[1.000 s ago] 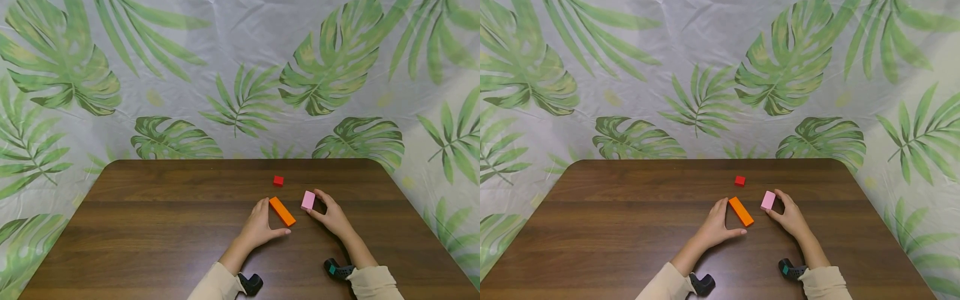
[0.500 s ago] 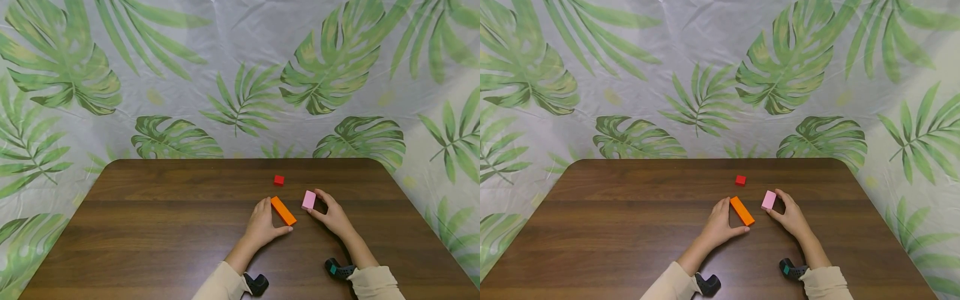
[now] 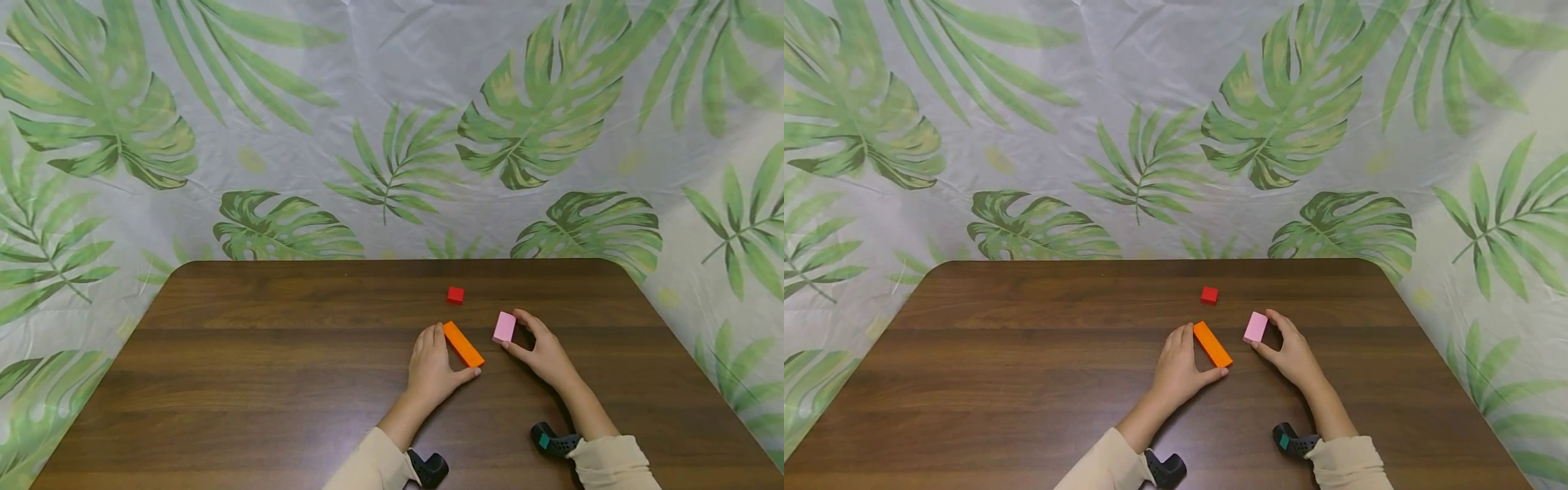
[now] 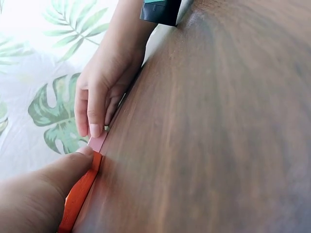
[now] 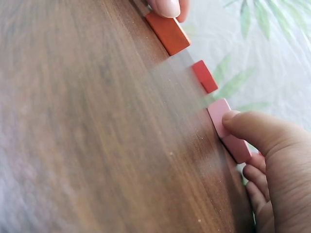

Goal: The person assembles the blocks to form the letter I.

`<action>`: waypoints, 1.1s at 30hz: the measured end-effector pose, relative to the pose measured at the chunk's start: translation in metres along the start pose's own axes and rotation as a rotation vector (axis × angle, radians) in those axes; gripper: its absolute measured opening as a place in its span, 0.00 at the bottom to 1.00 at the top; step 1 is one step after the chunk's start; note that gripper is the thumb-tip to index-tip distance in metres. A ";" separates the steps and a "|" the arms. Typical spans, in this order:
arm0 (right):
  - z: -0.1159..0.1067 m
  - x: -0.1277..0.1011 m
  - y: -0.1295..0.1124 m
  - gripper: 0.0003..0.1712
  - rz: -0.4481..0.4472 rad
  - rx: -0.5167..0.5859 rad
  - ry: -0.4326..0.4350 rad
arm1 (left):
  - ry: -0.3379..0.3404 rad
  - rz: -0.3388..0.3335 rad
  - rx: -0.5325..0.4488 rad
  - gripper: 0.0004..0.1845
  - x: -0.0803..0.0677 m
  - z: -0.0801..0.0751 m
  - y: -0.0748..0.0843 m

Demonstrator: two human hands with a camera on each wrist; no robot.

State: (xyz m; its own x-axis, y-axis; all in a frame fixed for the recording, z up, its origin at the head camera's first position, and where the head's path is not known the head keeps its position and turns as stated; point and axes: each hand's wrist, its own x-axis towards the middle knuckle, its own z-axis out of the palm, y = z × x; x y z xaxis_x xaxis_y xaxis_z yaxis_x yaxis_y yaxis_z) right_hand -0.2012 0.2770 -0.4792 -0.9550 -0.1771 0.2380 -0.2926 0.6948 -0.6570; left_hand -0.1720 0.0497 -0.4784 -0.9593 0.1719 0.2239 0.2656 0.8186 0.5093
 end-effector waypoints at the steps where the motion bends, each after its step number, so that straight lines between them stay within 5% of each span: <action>1: 0.000 0.000 0.000 0.40 -0.001 0.001 0.001 | 0.004 -0.002 0.000 0.55 0.000 0.000 0.000; 33: 0.002 0.001 0.002 0.40 -0.020 0.031 0.011 | 0.059 0.050 -0.162 0.52 0.000 -0.009 -0.010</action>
State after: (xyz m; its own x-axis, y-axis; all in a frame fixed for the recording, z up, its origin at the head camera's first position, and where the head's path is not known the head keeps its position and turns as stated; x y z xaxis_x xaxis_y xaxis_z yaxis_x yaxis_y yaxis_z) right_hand -0.2025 0.2773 -0.4819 -0.9483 -0.1829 0.2593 -0.3133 0.6692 -0.6738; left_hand -0.1741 0.0369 -0.4756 -0.9386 0.1738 0.2980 0.3291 0.7100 0.6226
